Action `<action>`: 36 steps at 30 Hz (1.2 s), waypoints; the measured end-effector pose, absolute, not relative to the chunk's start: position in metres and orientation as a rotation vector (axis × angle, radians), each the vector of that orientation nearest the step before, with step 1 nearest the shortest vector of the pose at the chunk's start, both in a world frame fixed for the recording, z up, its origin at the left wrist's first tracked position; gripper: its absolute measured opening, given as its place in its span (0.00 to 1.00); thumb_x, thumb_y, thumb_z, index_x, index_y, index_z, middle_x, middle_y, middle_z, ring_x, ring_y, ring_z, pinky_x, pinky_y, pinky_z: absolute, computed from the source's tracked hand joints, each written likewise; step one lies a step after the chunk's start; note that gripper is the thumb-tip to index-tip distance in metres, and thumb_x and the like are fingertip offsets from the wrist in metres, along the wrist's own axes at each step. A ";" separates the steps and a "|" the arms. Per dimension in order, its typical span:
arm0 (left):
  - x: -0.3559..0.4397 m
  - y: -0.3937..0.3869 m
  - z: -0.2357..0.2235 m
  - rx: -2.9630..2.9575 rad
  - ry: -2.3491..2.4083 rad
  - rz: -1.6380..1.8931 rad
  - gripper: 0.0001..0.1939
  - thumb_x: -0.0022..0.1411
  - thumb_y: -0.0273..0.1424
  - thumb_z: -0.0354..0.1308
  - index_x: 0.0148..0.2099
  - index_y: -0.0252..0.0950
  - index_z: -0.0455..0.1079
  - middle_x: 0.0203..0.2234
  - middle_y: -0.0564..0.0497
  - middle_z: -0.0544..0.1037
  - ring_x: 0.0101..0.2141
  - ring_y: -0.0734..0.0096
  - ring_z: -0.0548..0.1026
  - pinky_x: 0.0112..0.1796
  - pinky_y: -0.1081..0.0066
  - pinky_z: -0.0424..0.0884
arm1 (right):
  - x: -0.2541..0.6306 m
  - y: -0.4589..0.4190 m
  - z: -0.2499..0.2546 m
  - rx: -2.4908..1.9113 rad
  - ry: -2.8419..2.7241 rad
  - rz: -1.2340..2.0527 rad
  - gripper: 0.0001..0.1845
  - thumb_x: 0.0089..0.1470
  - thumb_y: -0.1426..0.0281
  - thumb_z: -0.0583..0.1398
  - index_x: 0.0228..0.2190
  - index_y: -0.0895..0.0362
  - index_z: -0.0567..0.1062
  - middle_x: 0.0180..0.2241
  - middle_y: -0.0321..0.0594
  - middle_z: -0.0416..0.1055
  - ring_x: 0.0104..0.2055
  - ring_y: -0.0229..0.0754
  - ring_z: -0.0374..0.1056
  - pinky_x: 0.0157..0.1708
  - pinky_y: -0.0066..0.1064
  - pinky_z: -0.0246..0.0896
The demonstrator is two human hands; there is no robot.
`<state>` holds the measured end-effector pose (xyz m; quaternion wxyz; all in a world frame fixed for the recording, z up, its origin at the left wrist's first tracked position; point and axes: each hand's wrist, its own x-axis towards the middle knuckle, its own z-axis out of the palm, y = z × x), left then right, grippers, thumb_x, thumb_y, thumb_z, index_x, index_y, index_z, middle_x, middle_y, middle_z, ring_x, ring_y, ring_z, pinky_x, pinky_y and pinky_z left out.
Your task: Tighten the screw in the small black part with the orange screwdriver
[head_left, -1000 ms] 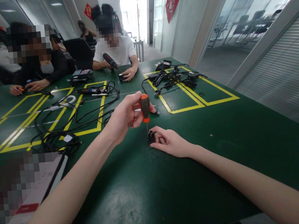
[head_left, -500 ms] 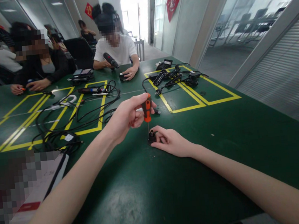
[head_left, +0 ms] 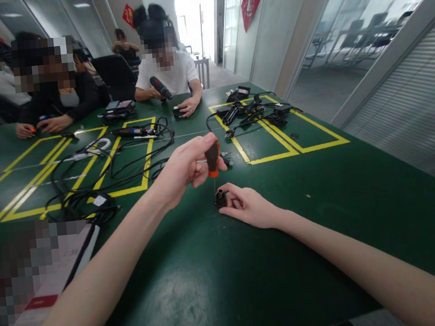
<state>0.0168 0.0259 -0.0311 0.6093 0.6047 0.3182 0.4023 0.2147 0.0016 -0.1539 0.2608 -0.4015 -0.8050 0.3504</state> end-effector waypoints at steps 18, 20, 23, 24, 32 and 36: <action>0.018 0.026 -0.031 1.361 0.791 0.945 0.23 0.56 0.50 0.67 0.34 0.33 0.71 0.29 0.49 0.77 0.17 0.82 0.59 0.17 0.75 0.47 | 0.215 0.001 -0.153 -1.088 -2.177 0.946 0.18 0.62 0.65 0.63 0.50 0.56 0.67 0.25 0.27 0.69 0.22 0.34 0.60 0.29 0.28 0.53; 0.018 0.026 -0.031 1.361 0.775 0.947 0.23 0.56 0.51 0.67 0.35 0.34 0.70 0.29 0.48 0.78 0.17 0.81 0.60 0.17 0.75 0.49 | 0.214 0.001 -0.153 -1.089 -2.179 0.948 0.17 0.62 0.65 0.63 0.50 0.56 0.68 0.25 0.27 0.68 0.22 0.34 0.60 0.29 0.28 0.53; 0.018 0.026 -0.029 1.366 0.752 0.930 0.25 0.58 0.54 0.64 0.35 0.35 0.70 0.28 0.46 0.80 0.18 0.78 0.63 0.18 0.75 0.52 | 0.214 0.001 -0.152 -1.091 -2.179 0.949 0.17 0.62 0.65 0.63 0.50 0.55 0.68 0.25 0.26 0.68 0.22 0.34 0.60 0.29 0.28 0.53; 0.018 0.025 -0.029 1.370 0.751 0.916 0.26 0.59 0.55 0.62 0.35 0.35 0.70 0.28 0.46 0.80 0.18 0.78 0.63 0.17 0.75 0.52 | 0.214 0.001 -0.152 -1.092 -2.179 0.949 0.17 0.62 0.65 0.63 0.50 0.55 0.67 0.25 0.26 0.68 0.22 0.34 0.60 0.29 0.28 0.53; 0.016 0.026 -0.032 1.368 0.740 0.921 0.23 0.58 0.51 0.66 0.37 0.33 0.71 0.30 0.47 0.78 0.19 0.79 0.64 0.17 0.78 0.52 | 0.214 0.001 -0.152 -1.092 -2.175 0.955 0.18 0.62 0.65 0.63 0.50 0.56 0.67 0.24 0.26 0.67 0.22 0.34 0.59 0.28 0.28 0.52; 0.016 0.027 -0.034 1.411 0.735 0.906 0.24 0.61 0.52 0.64 0.38 0.32 0.73 0.29 0.48 0.77 0.18 0.82 0.62 0.17 0.78 0.52 | 0.214 0.001 -0.153 -1.092 -2.174 0.958 0.18 0.62 0.66 0.63 0.50 0.56 0.67 0.24 0.25 0.66 0.21 0.34 0.58 0.28 0.27 0.52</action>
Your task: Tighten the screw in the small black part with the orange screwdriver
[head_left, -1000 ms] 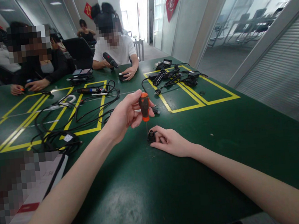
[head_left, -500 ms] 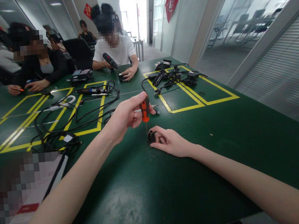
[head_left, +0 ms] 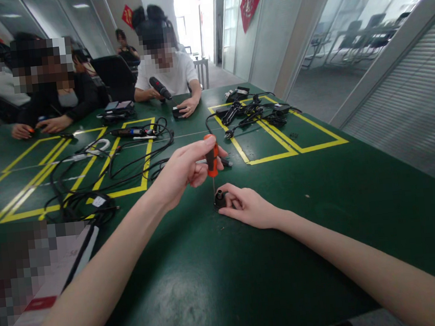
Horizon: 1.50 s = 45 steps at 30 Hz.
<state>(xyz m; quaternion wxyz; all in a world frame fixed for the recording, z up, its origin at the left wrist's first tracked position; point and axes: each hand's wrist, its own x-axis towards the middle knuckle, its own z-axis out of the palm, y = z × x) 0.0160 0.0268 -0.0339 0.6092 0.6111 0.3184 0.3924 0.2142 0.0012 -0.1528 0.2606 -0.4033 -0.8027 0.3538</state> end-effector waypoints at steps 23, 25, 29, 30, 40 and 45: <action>0.017 0.025 -0.028 1.409 0.754 0.880 0.28 0.60 0.57 0.61 0.35 0.33 0.73 0.26 0.47 0.77 0.19 0.77 0.64 0.17 0.75 0.50 | 0.215 0.001 -0.154 -1.079 -2.186 0.942 0.18 0.63 0.66 0.63 0.51 0.56 0.67 0.25 0.26 0.68 0.22 0.33 0.59 0.28 0.27 0.52; 0.017 0.025 -0.029 1.395 0.749 0.898 0.26 0.58 0.55 0.64 0.34 0.33 0.72 0.27 0.47 0.78 0.20 0.77 0.65 0.17 0.76 0.50 | 0.215 0.001 -0.154 -1.082 -2.186 0.939 0.17 0.62 0.66 0.63 0.50 0.56 0.67 0.25 0.26 0.68 0.22 0.33 0.59 0.28 0.27 0.52; 0.017 0.025 -0.031 1.381 0.740 0.912 0.25 0.56 0.52 0.68 0.34 0.33 0.71 0.29 0.48 0.79 0.19 0.79 0.65 0.16 0.76 0.50 | 0.214 0.002 -0.155 -1.089 -2.186 0.930 0.18 0.62 0.66 0.63 0.50 0.56 0.67 0.25 0.26 0.68 0.22 0.34 0.59 0.28 0.27 0.52; 0.017 0.025 -0.032 1.392 0.737 0.905 0.25 0.57 0.52 0.67 0.34 0.33 0.71 0.28 0.47 0.79 0.19 0.79 0.64 0.16 0.76 0.51 | 0.214 0.002 -0.155 -1.089 -2.186 0.928 0.18 0.62 0.66 0.63 0.50 0.56 0.67 0.25 0.26 0.68 0.22 0.34 0.59 0.28 0.27 0.52; 0.018 0.025 -0.028 1.416 0.733 0.878 0.28 0.63 0.57 0.59 0.34 0.33 0.70 0.23 0.48 0.77 0.16 0.80 0.60 0.16 0.76 0.49 | 0.215 0.001 -0.154 -1.090 -2.189 0.924 0.17 0.62 0.65 0.63 0.50 0.55 0.67 0.25 0.27 0.69 0.22 0.34 0.60 0.28 0.27 0.53; 0.018 0.025 -0.028 1.421 0.763 0.881 0.30 0.61 0.58 0.60 0.36 0.33 0.72 0.24 0.48 0.77 0.17 0.79 0.62 0.16 0.76 0.48 | 0.215 0.002 -0.154 -1.087 -2.192 0.921 0.18 0.62 0.65 0.63 0.50 0.55 0.67 0.25 0.27 0.70 0.22 0.34 0.60 0.28 0.27 0.53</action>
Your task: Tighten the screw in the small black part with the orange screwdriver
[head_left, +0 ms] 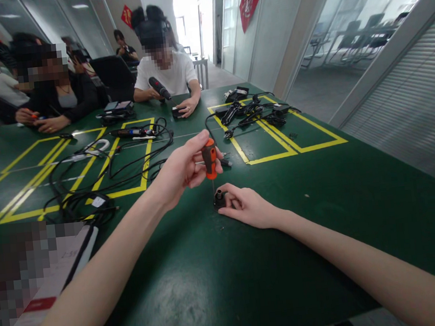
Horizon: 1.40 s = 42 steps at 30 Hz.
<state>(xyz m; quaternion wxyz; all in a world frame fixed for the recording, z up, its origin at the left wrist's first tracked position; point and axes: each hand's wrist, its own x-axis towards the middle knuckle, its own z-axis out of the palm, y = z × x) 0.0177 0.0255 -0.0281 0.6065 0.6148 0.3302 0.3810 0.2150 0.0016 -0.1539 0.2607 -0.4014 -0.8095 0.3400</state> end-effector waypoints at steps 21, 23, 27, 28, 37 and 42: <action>0.016 0.025 -0.028 1.411 0.743 0.875 0.29 0.60 0.58 0.60 0.35 0.33 0.71 0.25 0.47 0.78 0.18 0.78 0.63 0.16 0.76 0.49 | 0.214 0.001 -0.154 -1.098 -2.181 0.941 0.17 0.62 0.65 0.63 0.50 0.55 0.67 0.25 0.27 0.68 0.22 0.34 0.59 0.28 0.27 0.52; 0.016 0.025 -0.028 1.411 0.751 0.883 0.28 0.59 0.56 0.62 0.38 0.33 0.72 0.25 0.47 0.77 0.19 0.77 0.64 0.17 0.75 0.48 | 0.214 0.001 -0.154 -1.101 -2.182 0.940 0.17 0.62 0.65 0.63 0.50 0.55 0.67 0.25 0.27 0.69 0.22 0.34 0.59 0.28 0.27 0.52; 0.017 0.024 -0.029 1.404 0.768 0.896 0.26 0.58 0.54 0.64 0.37 0.33 0.73 0.27 0.47 0.77 0.19 0.78 0.63 0.17 0.75 0.48 | 0.214 0.001 -0.152 -1.104 -2.185 0.934 0.17 0.62 0.66 0.64 0.50 0.55 0.67 0.26 0.27 0.69 0.22 0.34 0.59 0.28 0.26 0.52; 0.017 0.024 -0.029 1.393 0.770 0.913 0.25 0.58 0.53 0.64 0.36 0.34 0.72 0.29 0.47 0.78 0.19 0.78 0.63 0.17 0.75 0.48 | 0.214 0.001 -0.152 -1.104 -2.185 0.934 0.17 0.62 0.66 0.64 0.50 0.55 0.67 0.26 0.27 0.69 0.22 0.34 0.59 0.28 0.26 0.52; 0.016 0.026 -0.031 1.433 0.782 0.891 0.25 0.59 0.54 0.63 0.34 0.34 0.71 0.28 0.45 0.80 0.19 0.77 0.63 0.18 0.75 0.51 | 0.214 0.001 -0.154 -1.096 -2.190 0.939 0.18 0.62 0.65 0.63 0.51 0.55 0.67 0.26 0.27 0.69 0.22 0.34 0.60 0.28 0.27 0.53; 0.016 0.025 -0.031 1.405 0.763 0.890 0.26 0.58 0.55 0.64 0.39 0.35 0.71 0.24 0.48 0.78 0.18 0.78 0.61 0.17 0.75 0.47 | 0.214 0.002 -0.155 -1.093 -2.191 0.936 0.18 0.62 0.66 0.63 0.51 0.55 0.67 0.26 0.27 0.69 0.22 0.34 0.59 0.28 0.27 0.52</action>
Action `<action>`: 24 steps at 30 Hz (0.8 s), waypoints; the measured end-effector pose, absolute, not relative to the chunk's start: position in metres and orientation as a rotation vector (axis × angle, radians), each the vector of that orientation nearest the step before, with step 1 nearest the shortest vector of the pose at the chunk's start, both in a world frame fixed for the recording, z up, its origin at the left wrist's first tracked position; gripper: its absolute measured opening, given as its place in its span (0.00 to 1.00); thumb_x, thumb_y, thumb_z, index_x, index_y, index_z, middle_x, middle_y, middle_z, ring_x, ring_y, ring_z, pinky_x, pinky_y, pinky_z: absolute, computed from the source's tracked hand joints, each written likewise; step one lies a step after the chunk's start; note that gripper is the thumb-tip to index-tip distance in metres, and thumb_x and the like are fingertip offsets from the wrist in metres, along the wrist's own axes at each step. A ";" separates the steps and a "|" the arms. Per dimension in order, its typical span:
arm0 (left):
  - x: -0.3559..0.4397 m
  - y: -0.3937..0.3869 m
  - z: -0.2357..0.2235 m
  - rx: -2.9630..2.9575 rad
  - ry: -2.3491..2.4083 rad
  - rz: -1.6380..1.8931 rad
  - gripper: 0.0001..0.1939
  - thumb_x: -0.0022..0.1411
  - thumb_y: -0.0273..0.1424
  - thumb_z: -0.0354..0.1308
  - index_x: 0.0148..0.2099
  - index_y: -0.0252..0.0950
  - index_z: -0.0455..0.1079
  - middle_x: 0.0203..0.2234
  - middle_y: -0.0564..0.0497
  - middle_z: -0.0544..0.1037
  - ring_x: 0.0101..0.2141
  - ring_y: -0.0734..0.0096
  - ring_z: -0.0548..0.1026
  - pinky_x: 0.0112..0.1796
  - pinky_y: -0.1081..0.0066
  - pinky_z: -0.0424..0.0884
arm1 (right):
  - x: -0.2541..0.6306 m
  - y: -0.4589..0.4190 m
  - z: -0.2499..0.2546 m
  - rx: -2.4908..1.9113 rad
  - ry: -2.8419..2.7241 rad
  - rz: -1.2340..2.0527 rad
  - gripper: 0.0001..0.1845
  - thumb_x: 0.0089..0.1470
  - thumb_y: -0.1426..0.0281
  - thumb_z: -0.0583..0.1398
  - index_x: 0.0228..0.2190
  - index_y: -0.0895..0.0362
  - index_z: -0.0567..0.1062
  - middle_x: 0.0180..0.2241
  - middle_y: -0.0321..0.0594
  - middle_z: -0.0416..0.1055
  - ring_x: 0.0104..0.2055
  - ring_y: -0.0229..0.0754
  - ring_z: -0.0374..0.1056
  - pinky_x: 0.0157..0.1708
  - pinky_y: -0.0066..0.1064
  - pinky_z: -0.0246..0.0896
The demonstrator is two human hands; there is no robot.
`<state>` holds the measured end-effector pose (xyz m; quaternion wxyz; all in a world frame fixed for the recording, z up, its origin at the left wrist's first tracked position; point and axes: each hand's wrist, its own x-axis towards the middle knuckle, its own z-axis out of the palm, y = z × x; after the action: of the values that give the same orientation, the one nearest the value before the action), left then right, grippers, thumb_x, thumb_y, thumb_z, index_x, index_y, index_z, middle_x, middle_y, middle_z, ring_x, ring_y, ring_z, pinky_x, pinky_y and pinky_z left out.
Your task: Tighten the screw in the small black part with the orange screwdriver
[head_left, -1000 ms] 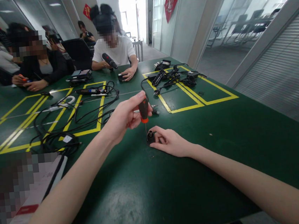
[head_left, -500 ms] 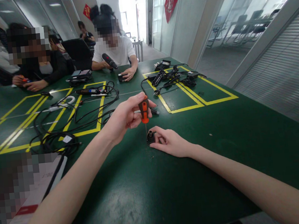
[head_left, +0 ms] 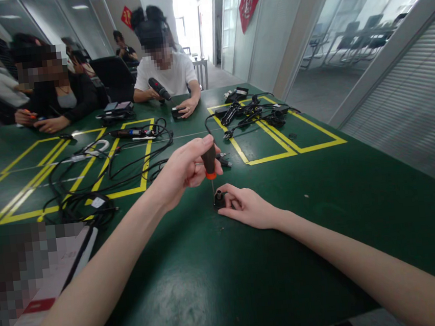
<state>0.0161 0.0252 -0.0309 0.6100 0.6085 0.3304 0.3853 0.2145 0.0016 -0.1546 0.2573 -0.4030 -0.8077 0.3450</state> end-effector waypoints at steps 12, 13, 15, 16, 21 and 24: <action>0.015 0.025 -0.028 1.361 0.758 0.856 0.25 0.57 0.54 0.63 0.34 0.33 0.72 0.28 0.46 0.78 0.18 0.79 0.60 0.17 0.73 0.45 | 0.214 0.002 -0.154 -1.101 -2.191 0.929 0.18 0.62 0.65 0.63 0.50 0.55 0.67 0.26 0.27 0.70 0.22 0.34 0.60 0.28 0.27 0.53; 0.015 0.026 -0.028 1.353 0.756 0.864 0.24 0.56 0.53 0.64 0.35 0.34 0.70 0.28 0.47 0.78 0.18 0.79 0.61 0.17 0.74 0.45 | 0.214 0.002 -0.154 -1.102 -2.191 0.927 0.17 0.62 0.65 0.63 0.50 0.55 0.67 0.26 0.27 0.69 0.22 0.34 0.60 0.28 0.27 0.53; 0.015 0.026 -0.028 1.351 0.748 0.874 0.24 0.55 0.51 0.66 0.35 0.35 0.68 0.29 0.47 0.79 0.18 0.79 0.62 0.17 0.75 0.45 | 0.214 0.002 -0.154 -1.102 -2.190 0.925 0.17 0.62 0.65 0.63 0.50 0.55 0.67 0.25 0.27 0.69 0.23 0.35 0.61 0.29 0.27 0.53; 0.014 0.027 -0.029 1.358 0.744 0.871 0.24 0.55 0.51 0.66 0.36 0.35 0.68 0.29 0.47 0.79 0.18 0.79 0.61 0.17 0.75 0.45 | 0.214 0.002 -0.154 -1.103 -2.189 0.924 0.17 0.62 0.65 0.63 0.50 0.55 0.67 0.25 0.27 0.69 0.23 0.35 0.60 0.29 0.27 0.52; 0.013 0.028 -0.032 1.376 0.744 0.852 0.24 0.57 0.52 0.66 0.36 0.34 0.68 0.26 0.48 0.78 0.17 0.82 0.58 0.17 0.75 0.44 | 0.214 0.001 -0.153 -1.099 -2.189 0.928 0.17 0.63 0.65 0.63 0.50 0.55 0.67 0.25 0.27 0.69 0.22 0.34 0.60 0.28 0.27 0.53; 0.014 0.027 -0.030 1.388 0.734 0.838 0.26 0.58 0.54 0.64 0.38 0.33 0.71 0.26 0.48 0.77 0.17 0.80 0.59 0.17 0.73 0.43 | 0.214 0.001 -0.154 -1.096 -2.187 0.928 0.17 0.63 0.65 0.63 0.50 0.55 0.67 0.26 0.27 0.69 0.22 0.34 0.60 0.28 0.27 0.53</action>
<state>0.0135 0.0266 -0.0297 0.6293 0.6061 0.3206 0.3659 0.2137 0.0009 -0.1537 0.2594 -0.4046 -0.8073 0.3425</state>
